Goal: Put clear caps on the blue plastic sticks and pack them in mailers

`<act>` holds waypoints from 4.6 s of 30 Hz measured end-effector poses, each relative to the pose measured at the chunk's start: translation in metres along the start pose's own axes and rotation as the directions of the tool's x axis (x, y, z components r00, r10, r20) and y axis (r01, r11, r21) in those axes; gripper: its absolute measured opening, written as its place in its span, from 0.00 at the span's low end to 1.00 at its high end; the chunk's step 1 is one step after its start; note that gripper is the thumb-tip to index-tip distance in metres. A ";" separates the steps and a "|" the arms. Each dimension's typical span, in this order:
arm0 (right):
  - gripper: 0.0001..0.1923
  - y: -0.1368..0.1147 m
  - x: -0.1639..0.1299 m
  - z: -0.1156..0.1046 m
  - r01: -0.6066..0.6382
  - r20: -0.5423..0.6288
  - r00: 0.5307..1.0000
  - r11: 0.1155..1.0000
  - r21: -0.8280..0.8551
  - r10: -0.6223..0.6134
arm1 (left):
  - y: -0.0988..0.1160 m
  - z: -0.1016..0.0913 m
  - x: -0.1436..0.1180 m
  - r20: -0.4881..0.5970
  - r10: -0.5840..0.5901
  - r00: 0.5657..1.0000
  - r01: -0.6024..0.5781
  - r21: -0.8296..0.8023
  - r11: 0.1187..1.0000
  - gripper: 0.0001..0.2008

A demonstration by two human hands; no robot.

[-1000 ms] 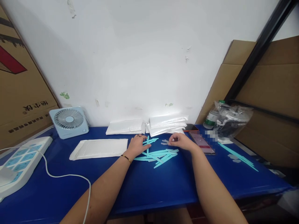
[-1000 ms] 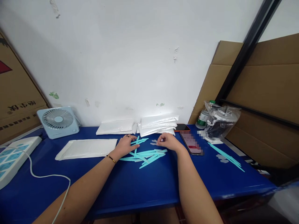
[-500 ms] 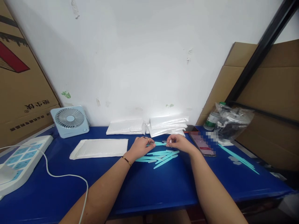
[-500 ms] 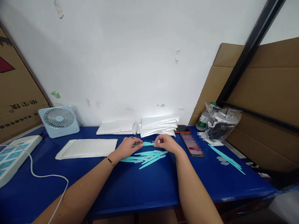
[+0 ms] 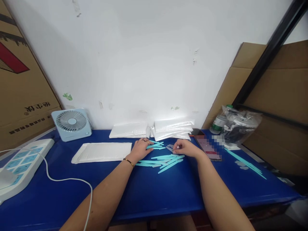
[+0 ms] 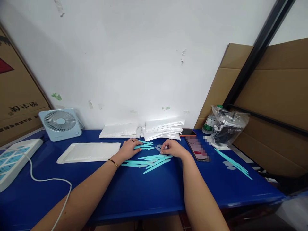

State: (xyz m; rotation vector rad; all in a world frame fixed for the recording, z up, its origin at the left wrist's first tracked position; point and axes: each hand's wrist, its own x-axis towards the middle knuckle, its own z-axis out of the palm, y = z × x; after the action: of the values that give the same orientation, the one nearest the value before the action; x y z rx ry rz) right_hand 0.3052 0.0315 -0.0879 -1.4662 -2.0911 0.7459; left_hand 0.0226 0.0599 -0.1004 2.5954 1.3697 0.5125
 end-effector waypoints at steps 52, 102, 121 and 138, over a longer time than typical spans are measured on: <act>0.18 -0.014 -0.005 -0.010 -0.022 0.092 0.996 0.929 0.369 -0.013 | 0.042 -0.016 -0.009 0.058 0.153 0.986 -0.141 -0.177 0.974 0.23; 0.06 0.014 0.006 -0.001 -0.078 -0.066 0.995 0.997 -0.014 0.077 | -0.016 -0.016 -0.001 0.001 -0.041 0.999 0.039 -0.283 0.958 0.16; 0.07 -0.028 -0.002 0.018 0.039 0.136 0.990 0.998 0.046 -0.045 | 0.021 -0.011 -0.009 0.183 0.278 0.943 -0.249 -0.164 0.954 0.12; 0.11 -0.024 0.002 0.015 0.068 -0.124 0.990 0.998 0.002 -0.067 | 0.023 -0.038 -0.018 0.371 0.175 0.912 -0.117 -0.172 0.978 0.13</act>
State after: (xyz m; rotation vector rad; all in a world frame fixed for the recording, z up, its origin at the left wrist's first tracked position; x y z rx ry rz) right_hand 0.2777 0.0245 -0.0829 -1.3943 -2.0327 0.6187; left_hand 0.0169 0.0313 -0.0623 2.5135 0.9773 0.1016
